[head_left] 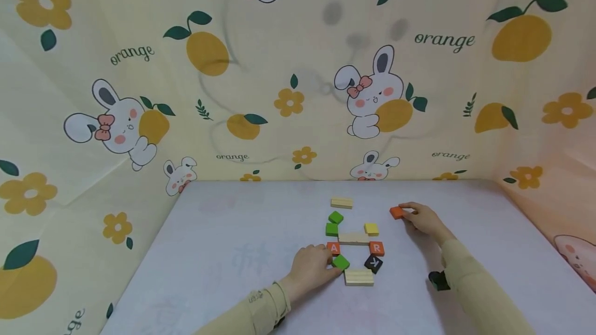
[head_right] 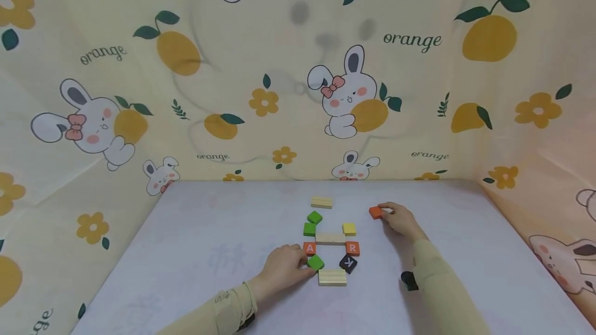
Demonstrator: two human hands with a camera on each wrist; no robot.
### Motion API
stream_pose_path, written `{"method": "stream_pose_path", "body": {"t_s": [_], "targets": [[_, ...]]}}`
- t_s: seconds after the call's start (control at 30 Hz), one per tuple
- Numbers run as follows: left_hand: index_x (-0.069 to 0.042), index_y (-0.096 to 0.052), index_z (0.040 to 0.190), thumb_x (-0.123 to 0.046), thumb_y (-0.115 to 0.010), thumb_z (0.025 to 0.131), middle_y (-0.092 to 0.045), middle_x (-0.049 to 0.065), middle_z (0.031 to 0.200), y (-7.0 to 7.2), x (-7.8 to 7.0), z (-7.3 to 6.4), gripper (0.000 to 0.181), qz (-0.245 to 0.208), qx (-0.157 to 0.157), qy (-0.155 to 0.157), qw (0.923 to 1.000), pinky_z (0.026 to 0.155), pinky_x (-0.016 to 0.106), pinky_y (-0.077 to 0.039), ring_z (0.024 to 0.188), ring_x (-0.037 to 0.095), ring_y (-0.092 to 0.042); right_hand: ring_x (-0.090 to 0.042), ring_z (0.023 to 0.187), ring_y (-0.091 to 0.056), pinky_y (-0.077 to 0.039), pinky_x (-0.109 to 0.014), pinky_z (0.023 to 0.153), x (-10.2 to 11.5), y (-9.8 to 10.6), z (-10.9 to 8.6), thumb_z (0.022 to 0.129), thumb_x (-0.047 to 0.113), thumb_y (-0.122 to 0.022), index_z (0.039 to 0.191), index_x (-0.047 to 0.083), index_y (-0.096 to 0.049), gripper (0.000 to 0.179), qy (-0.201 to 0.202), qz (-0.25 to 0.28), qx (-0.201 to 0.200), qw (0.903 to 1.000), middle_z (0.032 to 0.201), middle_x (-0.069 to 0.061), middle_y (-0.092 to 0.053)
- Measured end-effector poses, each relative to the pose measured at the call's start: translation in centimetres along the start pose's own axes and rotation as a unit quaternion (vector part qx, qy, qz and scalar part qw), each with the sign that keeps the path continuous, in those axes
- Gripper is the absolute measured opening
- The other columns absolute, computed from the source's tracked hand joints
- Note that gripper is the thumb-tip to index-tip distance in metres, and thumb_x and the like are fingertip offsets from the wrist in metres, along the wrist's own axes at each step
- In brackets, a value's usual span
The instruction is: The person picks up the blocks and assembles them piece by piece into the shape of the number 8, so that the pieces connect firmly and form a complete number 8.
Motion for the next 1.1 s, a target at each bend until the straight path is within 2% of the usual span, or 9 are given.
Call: {"method": "stream_pose_path", "body": {"t_s": [0.4,0.6,0.8,1.1], "targets": [[-0.015,-0.068,0.072,-0.045,-0.070,0.077,-0.058,-0.007,0.066,0.0,0.1,-0.2,0.031,0.002,0.000,-0.004,1.0000,0.049,0.019,-0.029,0.053,0.006,-0.041,-0.013,0.058,-0.044,-0.038,-0.026,0.056,1.8,-2.0,0.7,0.097,0.020,-0.045,0.136,0.005,-0.044,0.042,0.017,0.015,0.025,0.9994,0.076,-0.003,-0.049],[-0.015,-0.067,0.071,-0.046,-0.069,0.078,-0.057,-0.008,0.065,-0.1,0.0,-0.1,0.031,0.003,-0.004,-0.008,1.0000,0.049,0.019,-0.028,0.052,0.006,-0.040,-0.014,0.062,-0.045,-0.038,-0.026,0.057,3.0,-2.5,0.8,0.095,0.020,-0.048,0.134,0.006,-0.047,0.041,0.032,0.010,0.026,0.9991,0.089,-0.011,-0.052],[-0.016,-0.066,0.070,-0.045,-0.069,0.077,-0.056,-0.008,0.065,0.1,0.0,0.0,0.031,0.009,-0.010,-0.009,0.9999,0.048,0.019,-0.027,0.052,0.006,-0.039,-0.014,0.063,-0.045,-0.038,-0.026,0.058,4.1,-2.9,0.6,0.095,0.019,-0.049,0.133,0.006,-0.049,0.040,0.050,0.002,0.025,0.9984,0.092,-0.012,-0.053],[-0.015,-0.068,0.072,-0.046,-0.070,0.077,-0.058,-0.007,0.066,0.0,-0.1,0.0,0.031,0.010,-0.004,-0.004,0.9999,0.049,0.020,-0.029,0.053,0.006,-0.041,-0.026,0.092,-0.045,-0.037,-0.030,0.070,4.6,-3.7,0.3,0.095,0.023,-0.050,0.134,0.009,-0.048,0.042,0.051,0.008,0.044,0.9977,0.119,-0.022,-0.049]]}}
Point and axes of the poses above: each hand's wrist, its own z-axis towards the middle knuckle, its own y-axis out of the back of the hand, x = y × z, the point moved 1 cm from there along z, towards the middle knuckle
